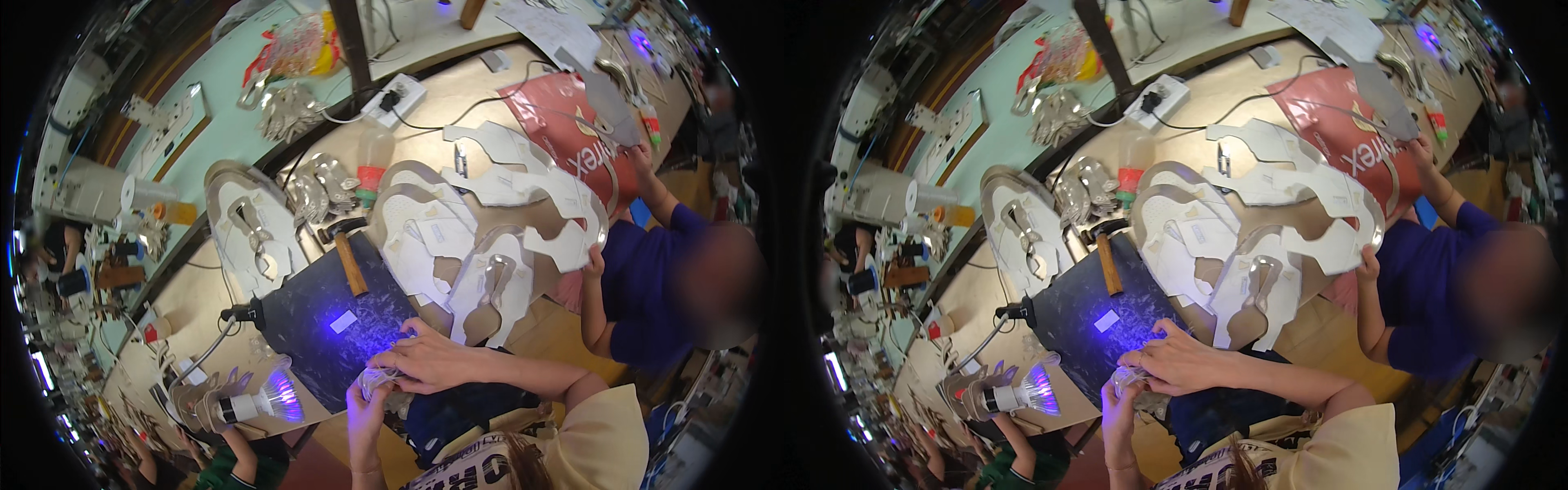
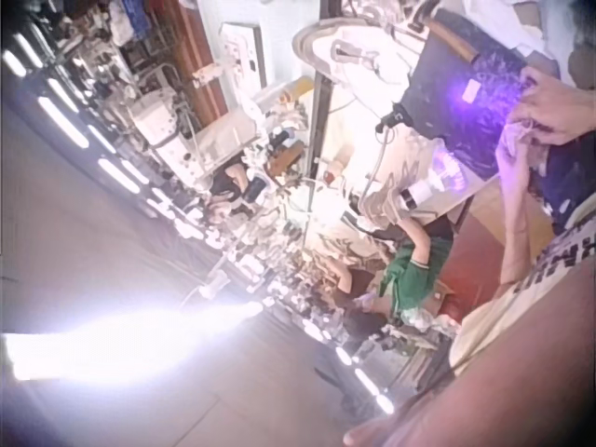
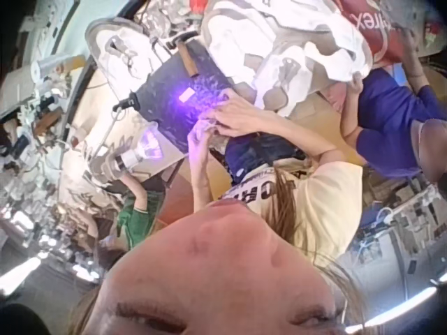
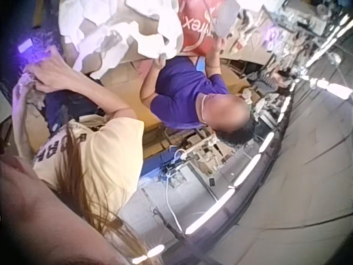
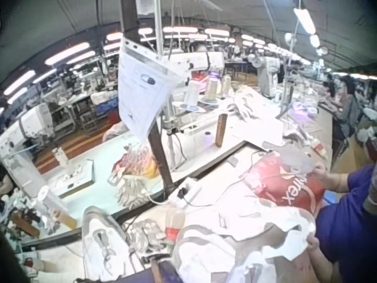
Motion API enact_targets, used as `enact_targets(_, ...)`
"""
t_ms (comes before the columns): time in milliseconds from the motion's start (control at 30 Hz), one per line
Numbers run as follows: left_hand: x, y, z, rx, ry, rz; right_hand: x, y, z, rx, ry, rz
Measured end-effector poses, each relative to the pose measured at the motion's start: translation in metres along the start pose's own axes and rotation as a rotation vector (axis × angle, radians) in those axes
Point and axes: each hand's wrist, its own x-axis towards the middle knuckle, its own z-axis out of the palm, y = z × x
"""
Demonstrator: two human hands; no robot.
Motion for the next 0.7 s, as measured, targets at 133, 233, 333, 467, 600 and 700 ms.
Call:
enact_targets(133, -0.001, 0.006, 0.01, 0.142, 0.026, 0.079, -0.006, 0.006, -0.011, -0.032, 0.066, 0.022)
enact_targets(233, 0.002, 0.011, 0.012, 0.208, 0.038, 0.113, -0.012, 0.011, -0.029, -0.06, 0.107, 0.004)
enact_targets(333, 0.006, 0.015, 0.014, 0.364, 0.081, 0.208, -0.016, 0.003, -0.039, -0.099, 0.113, -0.063)
enact_targets(467, 0.003, 0.02, 0.024, 0.541, 0.111, 0.248, -0.018, -0.018, -0.032, -0.25, 0.155, -0.096)
enact_targets(600, -0.011, 0.029, 0.035, 0.599, 0.059, 0.257, -0.024, -0.019, -0.03, -0.342, 0.192, 0.009)
enact_targets(700, -0.023, 0.04, 0.04, 0.719, -0.095, 0.321, -0.031, -0.016, -0.04, -0.068, 0.135, -0.01)
